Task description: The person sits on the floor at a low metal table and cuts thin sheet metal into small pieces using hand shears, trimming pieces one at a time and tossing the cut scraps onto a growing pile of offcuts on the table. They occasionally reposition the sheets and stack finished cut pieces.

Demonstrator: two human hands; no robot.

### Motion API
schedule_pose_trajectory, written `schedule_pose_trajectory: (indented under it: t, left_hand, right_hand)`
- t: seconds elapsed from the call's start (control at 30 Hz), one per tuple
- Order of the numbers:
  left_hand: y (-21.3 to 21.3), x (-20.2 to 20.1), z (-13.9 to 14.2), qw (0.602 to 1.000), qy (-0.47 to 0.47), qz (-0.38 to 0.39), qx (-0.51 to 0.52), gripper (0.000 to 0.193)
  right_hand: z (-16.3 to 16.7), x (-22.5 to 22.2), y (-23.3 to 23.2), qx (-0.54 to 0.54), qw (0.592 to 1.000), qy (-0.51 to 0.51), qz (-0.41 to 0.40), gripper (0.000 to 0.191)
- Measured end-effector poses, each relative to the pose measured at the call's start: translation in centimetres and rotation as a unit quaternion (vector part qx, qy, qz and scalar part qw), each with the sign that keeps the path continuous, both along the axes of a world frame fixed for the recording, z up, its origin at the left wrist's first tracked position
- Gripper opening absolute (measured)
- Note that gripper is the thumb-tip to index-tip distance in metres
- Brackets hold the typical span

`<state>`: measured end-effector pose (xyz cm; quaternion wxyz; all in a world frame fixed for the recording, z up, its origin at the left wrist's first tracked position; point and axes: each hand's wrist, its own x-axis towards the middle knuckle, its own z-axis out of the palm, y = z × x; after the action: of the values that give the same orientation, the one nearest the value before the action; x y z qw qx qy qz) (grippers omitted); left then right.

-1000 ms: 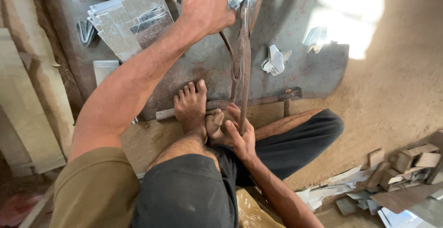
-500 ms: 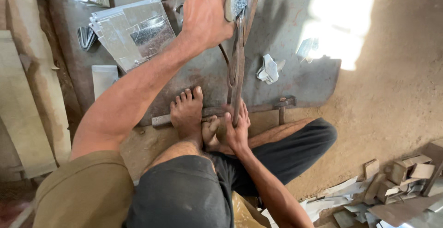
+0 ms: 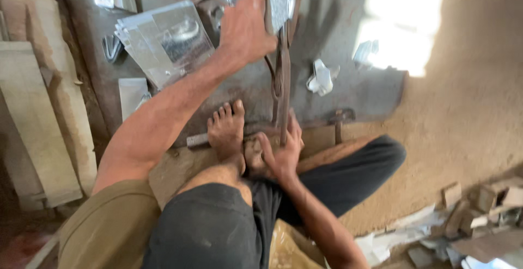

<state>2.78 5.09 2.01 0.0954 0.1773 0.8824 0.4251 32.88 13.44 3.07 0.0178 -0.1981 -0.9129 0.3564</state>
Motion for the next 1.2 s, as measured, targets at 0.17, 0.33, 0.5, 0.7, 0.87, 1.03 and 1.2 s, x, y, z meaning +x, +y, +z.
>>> schedule_pose_trajectory:
  t: [0.17, 0.33, 0.5, 0.7, 0.87, 1.03, 1.2]
  left_hand:
    - [-1.9, 1.4, 1.6, 0.983, -0.113, -0.015, 0.141, 0.086]
    - [-4.7, 8.8, 3.3, 0.724, -0.505, -0.058, 0.466, 0.068]
    - [-5.1, 13.5, 3.2, 0.665, -0.555, -0.073, 0.494, 0.073]
    - [-7.5, 10.9, 3.9, 0.735, -0.484, -0.169, 0.444, 0.077]
    - [-7.1, 9.1, 3.9, 0.647, -0.603, -0.08, 0.461, 0.026]
    - [-6.1, 7.6, 4.5, 0.728, -0.514, 0.02, 0.453, 0.005]
    - [-6.3, -1.8, 1.7, 0.821, -0.189, 0.129, 0.523, 0.023]
  right_hand:
    - [0.3, -3.4, 0.2, 0.007, 1.0, 0.013, 0.0, 0.083]
    - [5.6, -7.0, 2.5, -0.055, 0.98, 0.131, 0.141, 0.109]
    - [6.3, -12.2, 2.9, -0.056, 0.958, 0.069, 0.273, 0.093]
    - [5.5, -14.2, 3.6, -0.22, 0.925, 0.145, 0.275, 0.098]
    - [5.0, -13.7, 3.9, -0.532, 0.815, 0.132, 0.19, 0.096]
    - [2.3, -11.1, 5.0, -0.433, 0.878, 0.15, 0.136, 0.108]
    - [-0.3, -6.1, 2.3, -0.109, 0.99, -0.088, 0.018, 0.106]
